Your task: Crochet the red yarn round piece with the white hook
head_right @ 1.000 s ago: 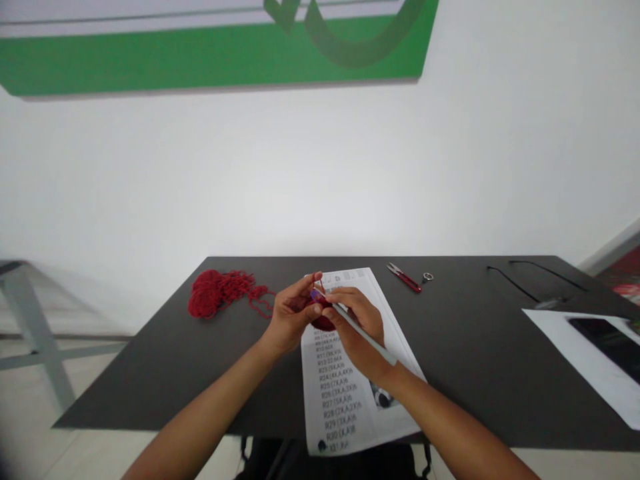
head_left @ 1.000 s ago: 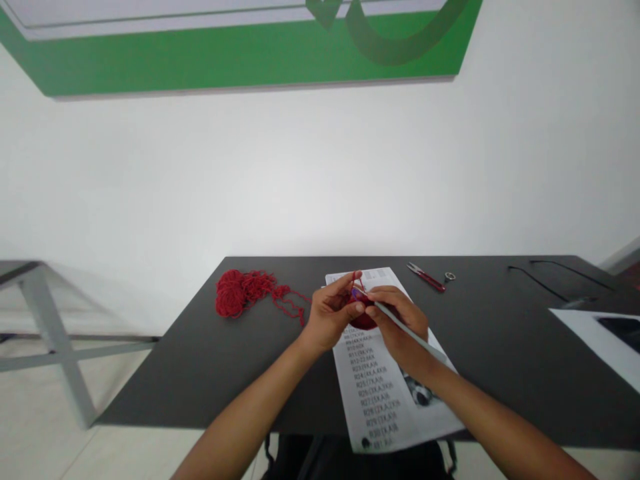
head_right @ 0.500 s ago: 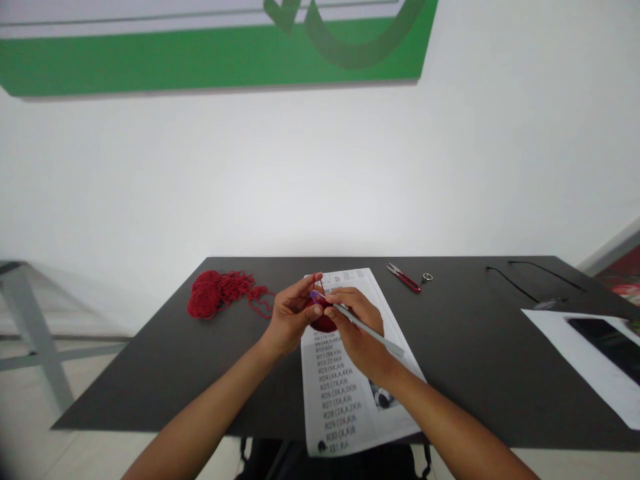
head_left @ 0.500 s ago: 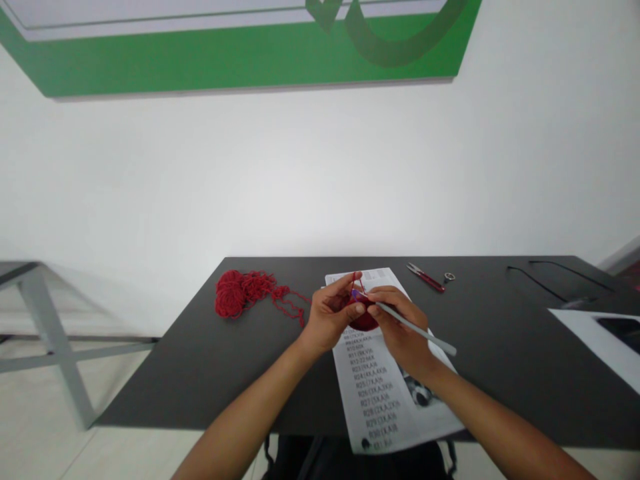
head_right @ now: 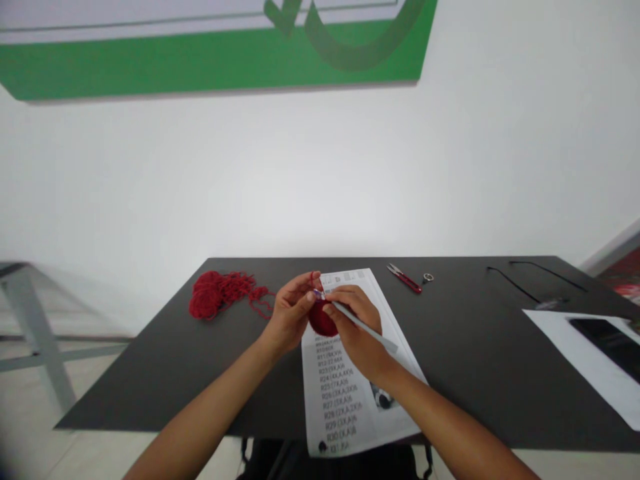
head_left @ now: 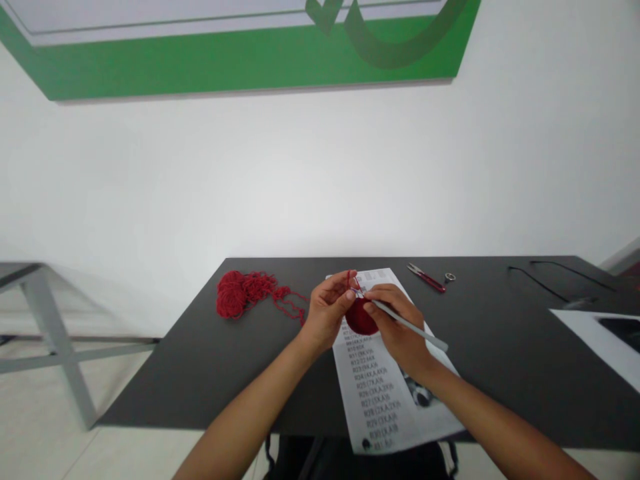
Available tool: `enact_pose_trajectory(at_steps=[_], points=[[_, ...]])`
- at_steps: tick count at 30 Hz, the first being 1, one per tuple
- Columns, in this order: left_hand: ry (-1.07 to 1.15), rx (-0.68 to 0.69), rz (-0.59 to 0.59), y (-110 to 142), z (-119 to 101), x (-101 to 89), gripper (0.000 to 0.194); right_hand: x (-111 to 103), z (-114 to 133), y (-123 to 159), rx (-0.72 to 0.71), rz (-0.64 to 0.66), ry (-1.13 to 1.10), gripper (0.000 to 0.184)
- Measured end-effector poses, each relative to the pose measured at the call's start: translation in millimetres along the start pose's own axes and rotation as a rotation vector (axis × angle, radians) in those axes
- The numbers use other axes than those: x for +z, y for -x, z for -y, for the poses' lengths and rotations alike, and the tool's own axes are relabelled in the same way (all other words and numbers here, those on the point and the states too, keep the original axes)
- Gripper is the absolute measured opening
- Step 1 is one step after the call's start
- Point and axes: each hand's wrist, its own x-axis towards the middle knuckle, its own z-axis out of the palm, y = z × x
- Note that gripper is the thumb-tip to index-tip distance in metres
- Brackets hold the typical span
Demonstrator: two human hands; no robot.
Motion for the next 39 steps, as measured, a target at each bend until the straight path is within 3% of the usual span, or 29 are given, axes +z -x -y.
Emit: enact_pose_trajectory(at_steps=[13, 29, 39], points=[[0.091, -0.183, 0.013, -1.5, -2.8, -0.9, 0.04, 0.6, -1.0, -0.3, 0.016, 0.008, 0.005, 0.005], [-0.067, -0.028, -0.011, -6.4, 6.2, -10.5, 0.037, 2.0, -1.4, 0.3, -0.01, 0.006, 0.053, 0.006], [-0.012, -0.087, 0.027, -4.9, 3.4, -8.4, 0.041, 0.1, 0.2, 1.4, -0.057, -0.005, 0.091, 0.007]])
